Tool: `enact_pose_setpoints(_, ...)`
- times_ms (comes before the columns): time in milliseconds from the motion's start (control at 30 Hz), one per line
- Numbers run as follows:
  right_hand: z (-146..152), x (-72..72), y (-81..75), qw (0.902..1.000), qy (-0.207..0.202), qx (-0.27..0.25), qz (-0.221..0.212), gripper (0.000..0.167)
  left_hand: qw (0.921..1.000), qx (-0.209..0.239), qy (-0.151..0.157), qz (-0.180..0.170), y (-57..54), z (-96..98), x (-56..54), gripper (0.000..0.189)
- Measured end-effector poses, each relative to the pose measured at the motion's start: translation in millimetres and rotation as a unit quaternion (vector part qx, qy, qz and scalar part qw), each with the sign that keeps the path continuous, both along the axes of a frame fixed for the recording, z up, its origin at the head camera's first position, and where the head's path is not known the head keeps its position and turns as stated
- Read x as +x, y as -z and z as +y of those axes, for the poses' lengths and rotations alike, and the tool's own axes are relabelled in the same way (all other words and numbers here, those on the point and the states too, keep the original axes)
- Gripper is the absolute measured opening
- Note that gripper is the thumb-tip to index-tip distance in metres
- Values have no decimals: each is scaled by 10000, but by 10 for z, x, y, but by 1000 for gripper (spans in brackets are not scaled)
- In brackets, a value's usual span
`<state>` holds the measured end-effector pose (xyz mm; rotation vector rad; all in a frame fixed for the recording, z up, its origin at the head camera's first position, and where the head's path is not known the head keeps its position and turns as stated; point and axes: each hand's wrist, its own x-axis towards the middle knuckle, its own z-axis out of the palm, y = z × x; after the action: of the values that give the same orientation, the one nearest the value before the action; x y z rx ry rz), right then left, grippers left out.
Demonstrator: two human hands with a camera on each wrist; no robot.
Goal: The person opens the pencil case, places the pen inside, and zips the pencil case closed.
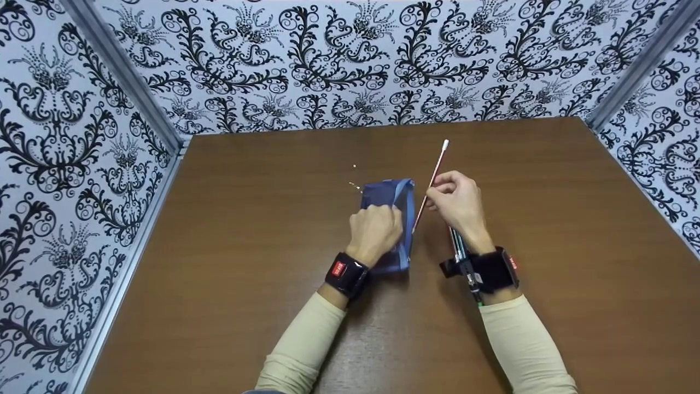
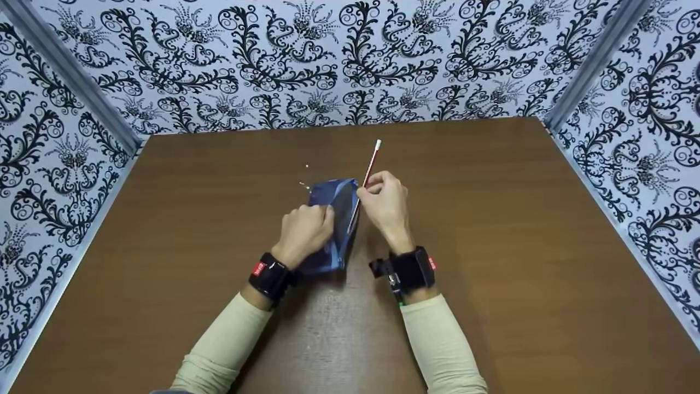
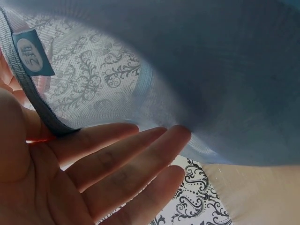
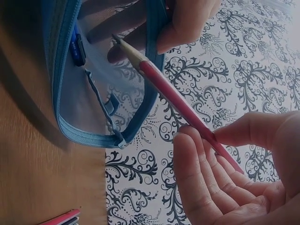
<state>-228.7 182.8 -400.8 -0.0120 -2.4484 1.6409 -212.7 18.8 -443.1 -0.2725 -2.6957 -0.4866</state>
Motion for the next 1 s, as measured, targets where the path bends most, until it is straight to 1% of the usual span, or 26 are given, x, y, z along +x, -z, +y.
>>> enact_pose_setpoints(133, -8, -4, 9, 10000, -57, -38, 45, 21, 9999, -30, -34, 106, 2, -1, 11, 44)
enact_pose_setpoints(300, -16, -2, 6, 9999, -96, -85, -7, 22, 9999, -64, -17, 114, 1, -5, 9, 46)
enact_pose_setpoints(567, -31, 7, 11, 9996, -169, -205, -62, 23, 10000, -31, -23, -70, 1, -1, -2, 45)
enact_pose_setpoints(1000, -54, -24, 80, 9989, -284, -354, -153, 19, 9999, -4, 6, -139, 0, -2, -9, 46)
